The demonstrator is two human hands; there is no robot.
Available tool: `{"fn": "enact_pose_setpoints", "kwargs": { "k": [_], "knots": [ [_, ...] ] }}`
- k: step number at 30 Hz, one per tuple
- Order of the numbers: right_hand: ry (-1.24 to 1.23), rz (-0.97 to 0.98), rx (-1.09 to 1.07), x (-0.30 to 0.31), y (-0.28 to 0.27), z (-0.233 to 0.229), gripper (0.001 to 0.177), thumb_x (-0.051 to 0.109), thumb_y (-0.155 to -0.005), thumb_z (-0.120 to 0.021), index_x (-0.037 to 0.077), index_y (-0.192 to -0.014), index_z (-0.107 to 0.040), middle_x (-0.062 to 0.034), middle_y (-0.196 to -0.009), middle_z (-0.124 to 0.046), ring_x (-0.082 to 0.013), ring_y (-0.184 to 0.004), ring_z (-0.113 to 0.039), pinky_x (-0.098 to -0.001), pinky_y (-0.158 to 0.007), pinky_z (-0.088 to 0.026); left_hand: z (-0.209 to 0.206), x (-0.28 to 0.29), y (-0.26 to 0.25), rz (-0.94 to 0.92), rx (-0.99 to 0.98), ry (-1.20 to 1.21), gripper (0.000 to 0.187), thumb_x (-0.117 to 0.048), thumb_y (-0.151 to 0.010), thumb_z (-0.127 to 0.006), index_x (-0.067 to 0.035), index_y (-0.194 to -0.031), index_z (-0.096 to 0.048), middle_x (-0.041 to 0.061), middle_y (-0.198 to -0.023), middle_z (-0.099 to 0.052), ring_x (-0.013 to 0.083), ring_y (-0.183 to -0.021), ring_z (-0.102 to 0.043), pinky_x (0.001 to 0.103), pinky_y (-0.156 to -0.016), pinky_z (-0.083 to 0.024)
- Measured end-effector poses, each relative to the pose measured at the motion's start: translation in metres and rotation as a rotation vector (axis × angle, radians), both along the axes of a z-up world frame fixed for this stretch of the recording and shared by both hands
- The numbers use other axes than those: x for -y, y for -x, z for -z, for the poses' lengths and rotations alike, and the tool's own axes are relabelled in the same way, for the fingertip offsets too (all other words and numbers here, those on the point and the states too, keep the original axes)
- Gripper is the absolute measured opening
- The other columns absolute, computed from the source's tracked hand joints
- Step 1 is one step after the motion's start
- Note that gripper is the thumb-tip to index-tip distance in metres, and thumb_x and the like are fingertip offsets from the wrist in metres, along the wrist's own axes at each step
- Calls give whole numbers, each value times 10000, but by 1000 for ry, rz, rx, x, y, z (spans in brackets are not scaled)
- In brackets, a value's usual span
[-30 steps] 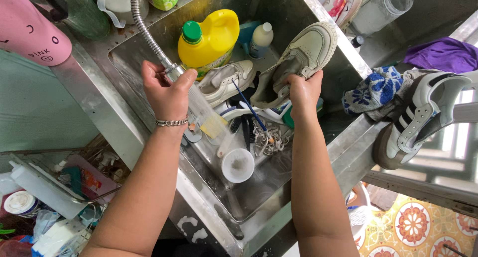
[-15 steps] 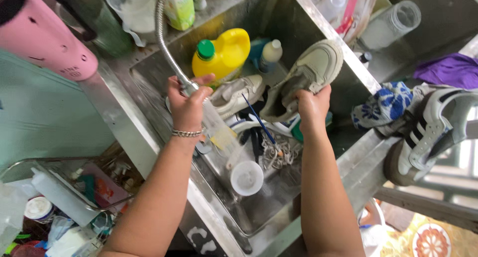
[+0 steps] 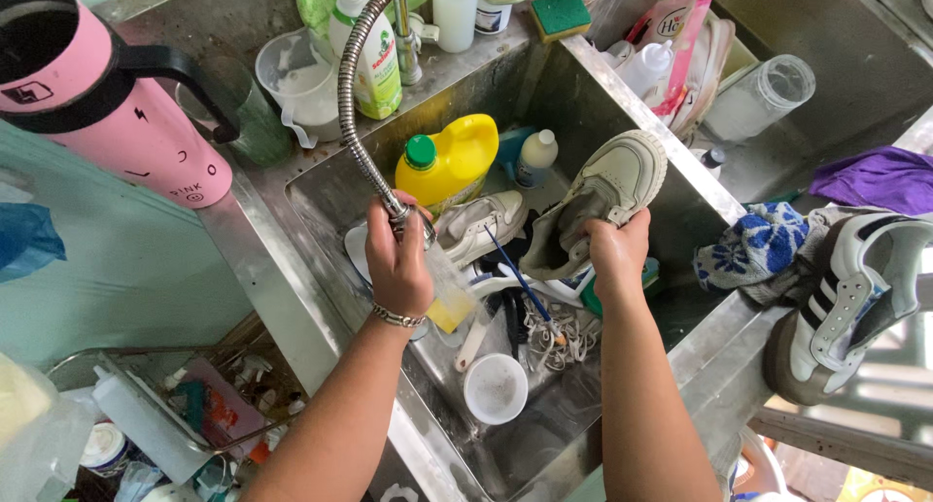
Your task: The person cleans a pair of white shoes in a sink by rinsing them with water, scrubbing the surfaces and soles with a brush, and wiping them with a cloth.
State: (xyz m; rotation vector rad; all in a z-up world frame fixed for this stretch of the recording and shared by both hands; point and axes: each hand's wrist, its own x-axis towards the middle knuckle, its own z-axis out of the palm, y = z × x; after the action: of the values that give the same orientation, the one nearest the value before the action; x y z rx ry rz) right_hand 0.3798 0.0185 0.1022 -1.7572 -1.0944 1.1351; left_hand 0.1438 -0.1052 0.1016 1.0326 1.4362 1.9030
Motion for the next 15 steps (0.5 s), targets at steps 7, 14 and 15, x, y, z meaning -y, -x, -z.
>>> {"fn": "enact_pose_setpoints", "kwargs": {
  "k": [7,14,15],
  "knots": [
    [-48,9,43,-2,-5,12,631,-19,-695,-690,38,-1295,-501,-121,-1221,-648,-258,-1100,-639,-336,-887,-528,-23,4,-4,65,35,62,364,-133,-976,-715,10,-1300,-630,1,-896,-598,44,-702,-510,210,-630,-425],
    [-70,6,-33,-3,-6,16,569,-30,-715,-668,26,-1259,-509,-124,-1180,-654,-241,-1029,-644,-332,-862,-542,-38,1,-1,25,-153,-10,255,-156,-958,-788,-8,-1149,-706,-37,-946,-620,28,-784,-515,210,-699,-442],
    [-73,11,-29,-3,-5,15,572,-32,-709,-669,30,-1256,-511,-120,-1173,-656,-237,-1021,-646,-331,-854,-545,-38,0,-2,33,-136,6,233,-151,-953,-793,-10,-1118,-707,-36,-922,-614,29,-770,-501,209,-687,-429]
  ]
}}
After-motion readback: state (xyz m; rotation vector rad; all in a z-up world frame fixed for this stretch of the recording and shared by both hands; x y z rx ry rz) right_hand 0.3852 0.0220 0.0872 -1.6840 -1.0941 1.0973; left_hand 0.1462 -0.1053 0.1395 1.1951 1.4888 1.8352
